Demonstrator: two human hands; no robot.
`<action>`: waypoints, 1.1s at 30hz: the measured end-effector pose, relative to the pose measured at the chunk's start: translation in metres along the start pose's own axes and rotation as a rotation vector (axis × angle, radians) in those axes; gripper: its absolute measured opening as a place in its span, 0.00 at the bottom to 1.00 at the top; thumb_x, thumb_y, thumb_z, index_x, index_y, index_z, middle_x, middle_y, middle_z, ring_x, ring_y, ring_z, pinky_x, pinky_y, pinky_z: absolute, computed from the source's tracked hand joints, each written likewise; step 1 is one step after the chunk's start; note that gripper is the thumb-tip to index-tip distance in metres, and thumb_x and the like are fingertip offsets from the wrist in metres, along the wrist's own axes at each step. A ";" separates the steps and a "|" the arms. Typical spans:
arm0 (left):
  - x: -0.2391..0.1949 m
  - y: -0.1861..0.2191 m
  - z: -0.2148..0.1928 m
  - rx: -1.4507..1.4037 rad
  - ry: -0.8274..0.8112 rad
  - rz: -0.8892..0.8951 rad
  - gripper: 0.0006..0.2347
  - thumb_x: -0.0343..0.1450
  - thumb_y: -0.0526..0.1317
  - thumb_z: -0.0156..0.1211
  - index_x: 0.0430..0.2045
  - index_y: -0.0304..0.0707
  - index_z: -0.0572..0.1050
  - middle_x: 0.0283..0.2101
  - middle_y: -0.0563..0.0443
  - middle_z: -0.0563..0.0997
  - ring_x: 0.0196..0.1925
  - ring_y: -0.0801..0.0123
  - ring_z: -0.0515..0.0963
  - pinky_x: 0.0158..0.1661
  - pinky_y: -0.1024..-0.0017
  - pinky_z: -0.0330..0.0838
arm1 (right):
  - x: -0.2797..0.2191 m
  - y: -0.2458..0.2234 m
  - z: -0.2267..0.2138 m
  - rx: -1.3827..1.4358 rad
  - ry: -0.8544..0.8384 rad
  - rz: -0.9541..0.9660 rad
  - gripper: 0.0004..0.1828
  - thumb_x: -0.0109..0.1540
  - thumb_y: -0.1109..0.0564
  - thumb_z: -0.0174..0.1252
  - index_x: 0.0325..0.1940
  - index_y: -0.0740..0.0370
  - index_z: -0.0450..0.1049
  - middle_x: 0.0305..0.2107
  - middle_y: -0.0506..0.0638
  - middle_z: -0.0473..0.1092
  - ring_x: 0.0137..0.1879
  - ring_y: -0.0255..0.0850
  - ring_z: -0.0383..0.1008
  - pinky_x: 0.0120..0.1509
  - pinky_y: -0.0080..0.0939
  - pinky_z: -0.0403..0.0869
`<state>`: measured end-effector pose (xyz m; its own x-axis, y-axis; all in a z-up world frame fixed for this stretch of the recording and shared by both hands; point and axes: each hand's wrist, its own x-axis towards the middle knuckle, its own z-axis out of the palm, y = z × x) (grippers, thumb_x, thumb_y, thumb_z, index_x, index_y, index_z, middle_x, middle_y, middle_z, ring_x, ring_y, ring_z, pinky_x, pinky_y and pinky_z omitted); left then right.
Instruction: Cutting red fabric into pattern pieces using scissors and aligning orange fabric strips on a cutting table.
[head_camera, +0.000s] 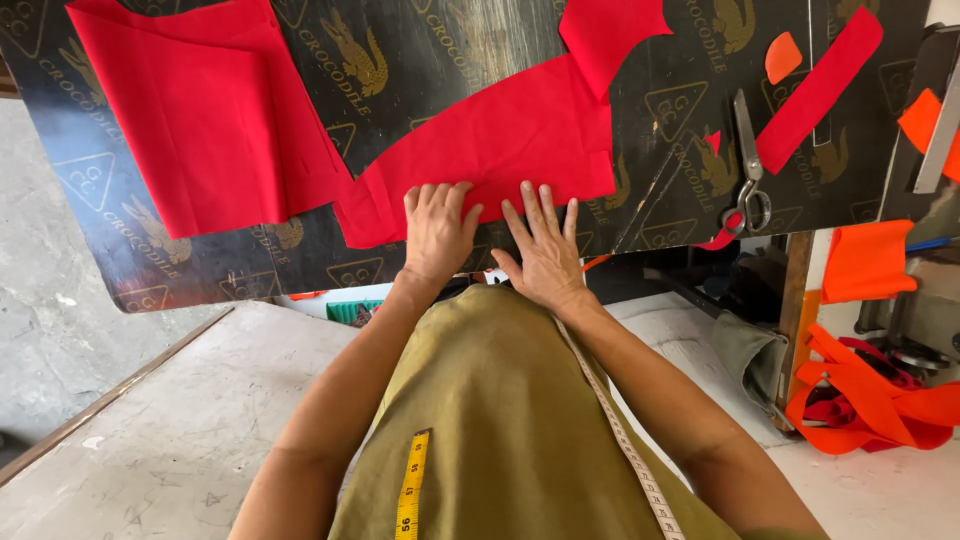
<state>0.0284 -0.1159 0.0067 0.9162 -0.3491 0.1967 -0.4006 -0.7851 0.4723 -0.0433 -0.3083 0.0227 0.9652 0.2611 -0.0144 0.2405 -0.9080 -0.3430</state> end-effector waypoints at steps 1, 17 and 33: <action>0.002 -0.002 0.004 -0.003 0.001 0.002 0.14 0.69 0.45 0.67 0.45 0.41 0.76 0.34 0.52 0.75 0.42 0.59 0.75 0.53 0.60 0.62 | 0.001 -0.001 -0.001 -0.003 0.000 0.001 0.39 0.69 0.33 0.49 0.78 0.56 0.60 0.78 0.61 0.42 0.83 0.58 0.35 0.79 0.74 0.31; 0.013 -0.014 0.020 0.101 0.019 0.029 0.05 0.77 0.45 0.54 0.36 0.49 0.72 0.28 0.58 0.74 0.35 0.64 0.76 0.45 0.65 0.66 | 0.006 -0.002 0.002 0.015 0.033 0.013 0.37 0.70 0.34 0.48 0.77 0.57 0.61 0.78 0.61 0.44 0.83 0.59 0.37 0.79 0.74 0.34; 0.012 0.038 0.001 0.187 -0.537 -0.258 0.27 0.82 0.50 0.28 0.77 0.41 0.45 0.81 0.46 0.36 0.82 0.54 0.31 0.74 0.47 0.17 | -0.051 0.125 -0.044 -0.406 0.241 0.344 0.39 0.63 0.42 0.67 0.72 0.66 0.69 0.72 0.67 0.55 0.76 0.65 0.54 0.69 0.78 0.52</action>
<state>0.0241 -0.1502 0.0262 0.8703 -0.3064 -0.3857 -0.2064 -0.9378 0.2793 -0.0575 -0.4498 0.0220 0.9794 -0.1094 0.1696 -0.1164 -0.9927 0.0318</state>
